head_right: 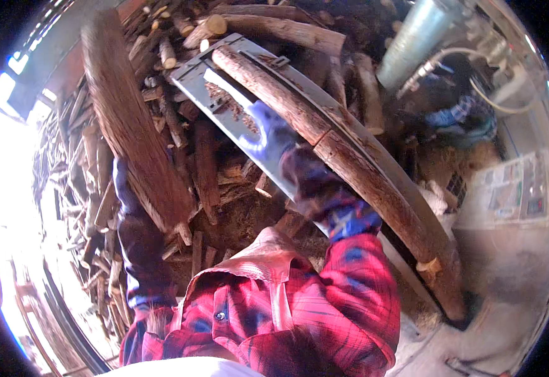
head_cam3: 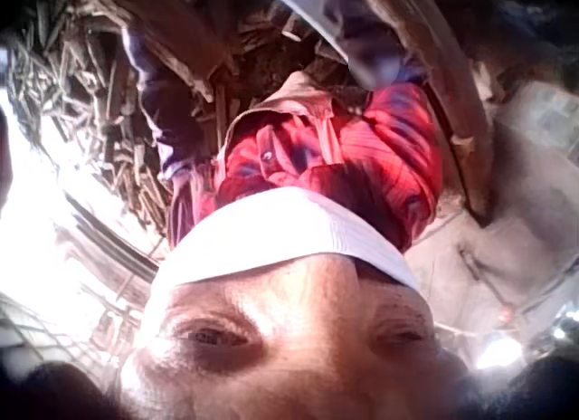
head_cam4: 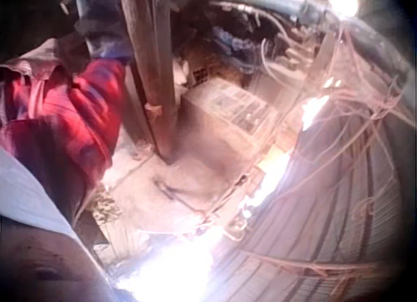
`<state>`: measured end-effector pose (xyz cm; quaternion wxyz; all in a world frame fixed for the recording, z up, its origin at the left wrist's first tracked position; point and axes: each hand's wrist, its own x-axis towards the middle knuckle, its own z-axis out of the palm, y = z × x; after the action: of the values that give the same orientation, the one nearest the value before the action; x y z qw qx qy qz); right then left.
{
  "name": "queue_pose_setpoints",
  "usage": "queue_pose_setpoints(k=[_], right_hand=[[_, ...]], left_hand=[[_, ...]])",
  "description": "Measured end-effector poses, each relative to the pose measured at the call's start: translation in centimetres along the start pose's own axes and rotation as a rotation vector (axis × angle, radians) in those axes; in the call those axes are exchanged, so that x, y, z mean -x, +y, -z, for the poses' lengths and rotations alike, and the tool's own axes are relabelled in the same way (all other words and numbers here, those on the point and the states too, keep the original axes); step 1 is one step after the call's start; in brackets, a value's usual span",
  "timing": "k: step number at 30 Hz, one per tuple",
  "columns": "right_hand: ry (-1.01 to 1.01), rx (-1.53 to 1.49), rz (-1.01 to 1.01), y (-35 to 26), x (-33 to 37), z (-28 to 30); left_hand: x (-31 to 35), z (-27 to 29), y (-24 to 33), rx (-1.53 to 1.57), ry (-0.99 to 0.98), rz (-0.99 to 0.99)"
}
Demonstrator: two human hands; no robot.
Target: The person picks up logs from a pile and places them into a wood processing machine one by one.
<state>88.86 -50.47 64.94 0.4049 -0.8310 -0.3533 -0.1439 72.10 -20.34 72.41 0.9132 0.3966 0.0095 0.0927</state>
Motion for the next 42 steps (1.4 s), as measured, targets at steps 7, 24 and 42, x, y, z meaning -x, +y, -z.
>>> queue_pose_setpoints(k=[7, 24, 42], right_hand=[[-0.039, -0.561, -0.425, -9.3, 12.2, -1.5], [0.315, -1.315, -0.527, -9.9, 16.5, -4.5], [-0.082, -1.096, -0.797, -10.9, 18.2, -5.8]], left_hand=[[-9.3, -4.9, -4.9, -0.615, -0.179, -0.163], [3.4, -3.8, -20.3, -0.250, -0.149, 0.314], [4.2, 1.0, -19.3, 0.171, 0.014, 0.522]])
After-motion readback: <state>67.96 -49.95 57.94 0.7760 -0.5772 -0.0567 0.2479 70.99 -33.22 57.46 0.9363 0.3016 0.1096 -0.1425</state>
